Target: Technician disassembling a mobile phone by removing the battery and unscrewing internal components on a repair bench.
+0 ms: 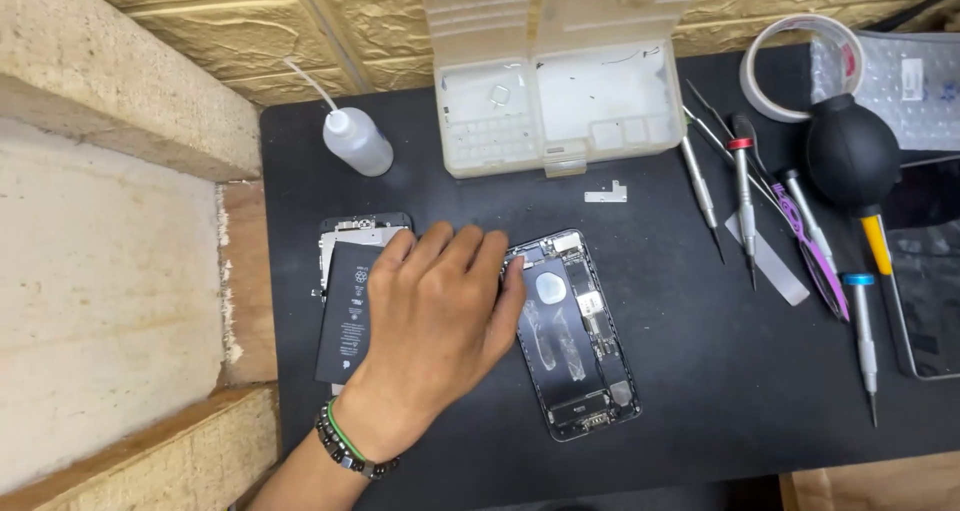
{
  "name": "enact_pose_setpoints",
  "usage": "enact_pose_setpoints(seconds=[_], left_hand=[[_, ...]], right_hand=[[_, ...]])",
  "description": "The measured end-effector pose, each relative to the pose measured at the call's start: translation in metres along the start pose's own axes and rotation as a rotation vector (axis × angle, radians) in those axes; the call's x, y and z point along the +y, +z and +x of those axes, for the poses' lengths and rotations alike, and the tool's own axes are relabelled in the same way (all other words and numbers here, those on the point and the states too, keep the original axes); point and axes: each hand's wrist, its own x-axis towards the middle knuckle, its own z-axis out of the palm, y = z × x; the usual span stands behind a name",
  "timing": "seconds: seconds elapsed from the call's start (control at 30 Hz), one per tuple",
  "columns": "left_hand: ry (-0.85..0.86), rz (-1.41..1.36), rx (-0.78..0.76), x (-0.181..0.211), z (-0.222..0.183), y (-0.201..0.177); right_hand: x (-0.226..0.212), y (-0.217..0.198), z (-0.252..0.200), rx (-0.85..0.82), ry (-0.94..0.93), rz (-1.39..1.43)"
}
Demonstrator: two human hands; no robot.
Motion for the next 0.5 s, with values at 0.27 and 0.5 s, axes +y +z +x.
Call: enact_pose_setpoints(seconds=[0.27,0.5], left_hand=[[0.008,0.014,0.019,0.003,-0.001,0.003],[-0.012,0.032,0.019,-0.001,-0.001,0.005]], right_hand=[[-0.007,-0.002,0.122,0.293,-0.296,-0.970],[0.015,-0.034,0.214,0.320,-0.277,-1.425]])
